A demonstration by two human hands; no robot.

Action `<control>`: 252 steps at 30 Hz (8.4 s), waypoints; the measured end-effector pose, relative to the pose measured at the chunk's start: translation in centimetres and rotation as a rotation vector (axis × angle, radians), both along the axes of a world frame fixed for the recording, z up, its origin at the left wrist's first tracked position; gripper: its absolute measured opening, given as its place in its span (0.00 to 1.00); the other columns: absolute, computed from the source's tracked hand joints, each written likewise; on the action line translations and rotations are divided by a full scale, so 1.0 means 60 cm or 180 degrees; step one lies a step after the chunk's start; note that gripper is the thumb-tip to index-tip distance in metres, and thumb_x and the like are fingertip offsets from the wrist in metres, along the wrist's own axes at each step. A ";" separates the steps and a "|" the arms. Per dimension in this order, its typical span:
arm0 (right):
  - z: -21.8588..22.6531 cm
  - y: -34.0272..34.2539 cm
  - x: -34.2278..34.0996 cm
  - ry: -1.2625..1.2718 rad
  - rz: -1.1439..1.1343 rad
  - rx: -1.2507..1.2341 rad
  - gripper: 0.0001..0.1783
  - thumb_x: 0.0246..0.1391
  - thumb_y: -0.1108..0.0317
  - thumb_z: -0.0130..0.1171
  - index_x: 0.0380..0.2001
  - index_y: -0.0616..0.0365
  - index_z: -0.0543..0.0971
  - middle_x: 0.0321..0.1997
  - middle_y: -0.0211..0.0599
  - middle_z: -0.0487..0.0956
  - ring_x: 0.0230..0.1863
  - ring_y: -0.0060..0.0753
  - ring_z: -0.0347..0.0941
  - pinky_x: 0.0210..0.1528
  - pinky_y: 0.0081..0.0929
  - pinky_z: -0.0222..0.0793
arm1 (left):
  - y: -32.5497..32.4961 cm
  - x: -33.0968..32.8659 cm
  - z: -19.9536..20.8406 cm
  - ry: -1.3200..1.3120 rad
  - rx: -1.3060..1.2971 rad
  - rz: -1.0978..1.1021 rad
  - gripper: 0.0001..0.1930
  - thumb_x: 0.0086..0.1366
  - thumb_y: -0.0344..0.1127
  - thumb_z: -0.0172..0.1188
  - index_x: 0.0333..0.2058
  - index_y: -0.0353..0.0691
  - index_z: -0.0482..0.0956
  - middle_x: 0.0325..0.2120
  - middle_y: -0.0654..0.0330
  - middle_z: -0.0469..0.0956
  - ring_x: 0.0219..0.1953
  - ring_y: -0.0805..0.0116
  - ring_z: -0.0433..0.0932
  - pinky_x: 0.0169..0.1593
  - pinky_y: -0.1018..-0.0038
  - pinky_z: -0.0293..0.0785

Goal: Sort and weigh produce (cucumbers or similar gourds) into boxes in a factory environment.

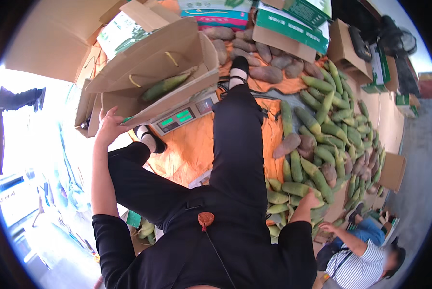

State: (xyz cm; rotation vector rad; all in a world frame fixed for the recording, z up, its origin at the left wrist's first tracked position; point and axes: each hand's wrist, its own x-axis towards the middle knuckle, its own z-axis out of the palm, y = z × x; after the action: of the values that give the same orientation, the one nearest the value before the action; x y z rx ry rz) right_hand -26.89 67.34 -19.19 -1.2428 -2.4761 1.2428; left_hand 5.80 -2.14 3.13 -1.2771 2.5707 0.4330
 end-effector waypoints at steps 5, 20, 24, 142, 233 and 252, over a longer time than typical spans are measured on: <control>0.041 -0.091 0.023 0.0414 0.0360 0.0112 0.32 0.36 0.69 0.70 0.44 0.72 0.66 0.43 0.45 0.74 0.40 0.37 0.73 0.44 0.34 0.70 | 0.001 0.001 0.002 0.0062 0.0040 0.0023 0.11 0.42 0.37 0.68 0.29 0.47 0.85 0.50 0.45 0.72 0.62 0.56 0.59 0.69 0.54 0.37; 0.422 -0.642 -0.070 0.2338 0.4093 -0.1751 0.30 0.42 0.81 0.65 0.48 0.62 0.63 0.51 0.41 0.68 0.53 0.33 0.68 0.56 0.32 0.66 | -0.003 0.017 -0.011 0.0228 -0.0215 -0.0150 0.11 0.46 0.41 0.67 0.28 0.44 0.85 0.46 0.46 0.74 0.60 0.58 0.62 0.68 0.53 0.39; 0.496 -0.790 -0.052 0.2873 0.5009 -0.2448 0.29 0.40 0.81 0.67 0.45 0.60 0.64 0.46 0.39 0.72 0.48 0.32 0.71 0.50 0.29 0.70 | -0.004 0.000 -0.002 0.0055 -0.0091 -0.0202 0.11 0.46 0.41 0.67 0.29 0.44 0.84 0.47 0.45 0.74 0.61 0.58 0.62 0.68 0.53 0.38; -0.173 -0.515 -0.142 -0.0023 0.5454 0.1748 0.12 0.53 0.62 0.53 0.27 0.62 0.75 0.30 0.43 0.77 0.37 0.38 0.74 0.43 0.39 0.70 | -0.002 0.028 -0.049 0.0069 -0.0063 0.0153 0.12 0.44 0.46 0.65 0.30 0.54 0.85 0.39 0.61 0.78 0.57 0.56 0.63 0.63 0.60 0.52; -0.219 -0.428 0.072 -0.1784 0.5994 0.1103 0.16 0.42 0.64 0.59 0.35 0.60 0.78 0.34 0.49 0.79 0.40 0.52 0.75 0.42 0.40 0.70 | 0.002 -0.002 0.004 0.0076 0.0605 0.0349 0.23 0.43 0.40 0.71 0.43 0.48 0.82 0.58 0.50 0.64 0.62 0.46 0.55 0.62 0.56 0.56; -0.200 -0.330 -0.106 -0.0351 0.0925 -0.0805 0.45 0.29 0.76 0.76 0.53 0.73 0.64 0.52 0.52 0.72 0.48 0.45 0.72 0.54 0.36 0.70 | -0.005 0.005 0.005 0.0250 0.0600 0.0611 0.24 0.47 0.47 0.68 0.44 0.47 0.81 0.59 0.50 0.64 0.62 0.47 0.54 0.63 0.56 0.53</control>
State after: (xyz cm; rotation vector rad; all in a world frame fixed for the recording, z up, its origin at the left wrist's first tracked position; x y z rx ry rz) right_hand -33.25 47.55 -31.20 -1.0504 -2.7225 1.6430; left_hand 6.09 -2.47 3.46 -1.4680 2.4083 0.7572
